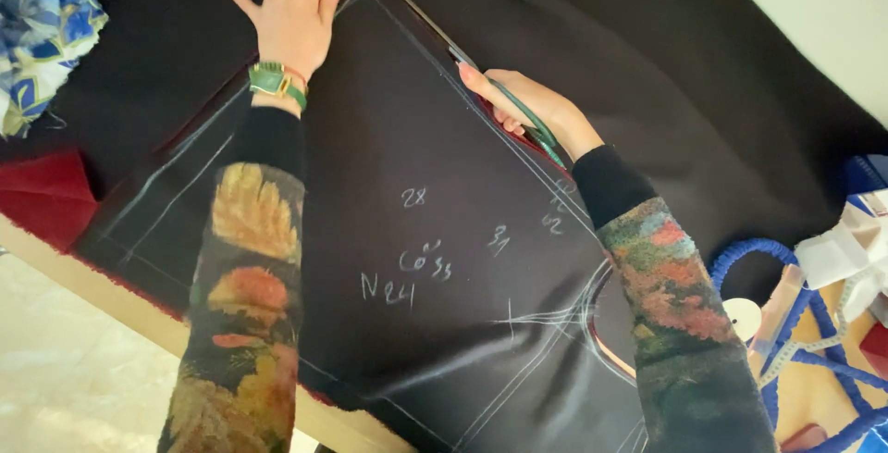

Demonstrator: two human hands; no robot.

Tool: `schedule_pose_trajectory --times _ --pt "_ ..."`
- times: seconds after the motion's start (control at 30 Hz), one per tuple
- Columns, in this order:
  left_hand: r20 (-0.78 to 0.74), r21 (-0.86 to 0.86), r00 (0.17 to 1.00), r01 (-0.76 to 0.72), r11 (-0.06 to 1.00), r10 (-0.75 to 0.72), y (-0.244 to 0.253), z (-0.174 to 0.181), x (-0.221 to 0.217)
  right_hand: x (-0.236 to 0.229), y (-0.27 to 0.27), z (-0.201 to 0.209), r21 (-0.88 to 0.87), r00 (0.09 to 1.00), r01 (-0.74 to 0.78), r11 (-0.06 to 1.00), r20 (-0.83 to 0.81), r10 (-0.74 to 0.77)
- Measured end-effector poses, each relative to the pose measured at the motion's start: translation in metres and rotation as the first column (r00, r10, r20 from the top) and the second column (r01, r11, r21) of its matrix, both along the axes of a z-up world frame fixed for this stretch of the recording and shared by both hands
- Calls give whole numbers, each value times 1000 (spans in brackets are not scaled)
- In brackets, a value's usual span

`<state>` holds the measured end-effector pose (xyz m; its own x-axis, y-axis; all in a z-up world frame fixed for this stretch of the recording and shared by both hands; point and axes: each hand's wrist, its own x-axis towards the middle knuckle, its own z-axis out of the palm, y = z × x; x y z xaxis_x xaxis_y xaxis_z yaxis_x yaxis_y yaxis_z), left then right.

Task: The person uses shears to cut a large piece of black fabric laid out on a wooden table, following chalk lines drawn on the material. After cutting, the person removes the excess fabric and smooths the remaining piece on the table.

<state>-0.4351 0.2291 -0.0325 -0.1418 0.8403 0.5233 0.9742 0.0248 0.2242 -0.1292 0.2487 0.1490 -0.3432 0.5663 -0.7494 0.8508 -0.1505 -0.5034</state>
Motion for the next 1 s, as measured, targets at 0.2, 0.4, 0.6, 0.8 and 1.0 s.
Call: schedule_pose_trajectory --times 0.2,0.4,0.6,0.8,1.0 --pt "34 67 999 -15 998 13 34 -51 -40 -8 2 -25 20 999 -32 999 -3 33" --pt "-58 133 998 12 991 -4 17 -32 -29 -13 -6 -10 -23 999 42 999 10 -42" --pt "-68 166 998 3 986 8 18 -36 -29 -10 -6 -20 145 990 -123 982 82 112" --pt "-49 156 993 -96 983 105 9 -13 -18 -6 -36 2 222 998 -17 975 59 4" --pt "0 1 997 -82 997 82 -29 42 28 118 -120 -57 459 981 77 885 -196 16"
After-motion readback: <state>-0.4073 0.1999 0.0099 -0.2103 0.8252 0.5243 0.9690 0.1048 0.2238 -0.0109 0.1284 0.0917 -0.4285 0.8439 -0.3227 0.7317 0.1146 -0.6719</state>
